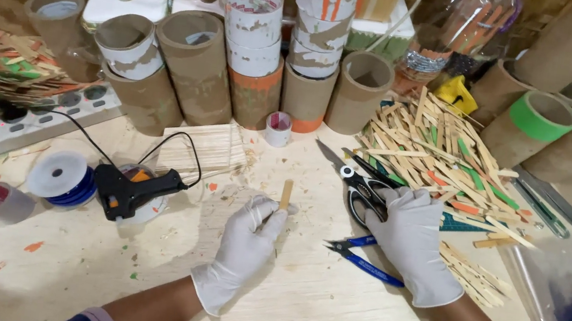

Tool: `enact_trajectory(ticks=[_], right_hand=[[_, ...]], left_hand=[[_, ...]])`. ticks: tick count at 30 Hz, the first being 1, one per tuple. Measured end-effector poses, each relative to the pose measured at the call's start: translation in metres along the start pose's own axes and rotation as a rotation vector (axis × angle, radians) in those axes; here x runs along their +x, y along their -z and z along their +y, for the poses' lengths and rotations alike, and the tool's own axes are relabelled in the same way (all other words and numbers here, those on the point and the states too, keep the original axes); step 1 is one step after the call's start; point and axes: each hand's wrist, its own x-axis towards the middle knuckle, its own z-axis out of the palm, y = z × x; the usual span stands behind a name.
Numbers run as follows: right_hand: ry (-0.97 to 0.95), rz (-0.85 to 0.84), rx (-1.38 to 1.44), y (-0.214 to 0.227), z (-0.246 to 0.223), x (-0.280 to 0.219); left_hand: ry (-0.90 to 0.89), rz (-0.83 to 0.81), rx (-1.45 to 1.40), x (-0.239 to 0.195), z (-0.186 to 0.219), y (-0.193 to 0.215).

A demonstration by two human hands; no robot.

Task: Trimming the ends of small wooden sticks using side cutters at a workshop table.

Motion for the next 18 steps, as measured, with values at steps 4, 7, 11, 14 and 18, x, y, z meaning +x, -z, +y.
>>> enact_trajectory(ticks=[4, 7, 11, 14, 18], right_hand=[[-0.020, 0.011, 0.091, -0.005, 0.014, 0.001], [-0.074, -0.038, 0.491, 0.000, 0.037, 0.008], [-0.373, -0.272, 1.416, 0.080, 0.057, 0.019], [-0.216, -0.145, 1.790, 0.070, 0.054, 0.012], [-0.146, -0.125, 2.113, 0.069, 0.035, -0.004]], left_hand=[[-0.056, -0.004, -0.008, 0.001, -0.003, 0.001], [-0.098, 0.002, -0.002, 0.002, -0.011, 0.001], [-0.142, -0.004, 0.027, 0.004, -0.014, 0.001], [-0.192, -0.023, 0.051, 0.002, -0.007, -0.001], [-0.085, -0.045, 0.048, 0.000, 0.016, -0.001]])
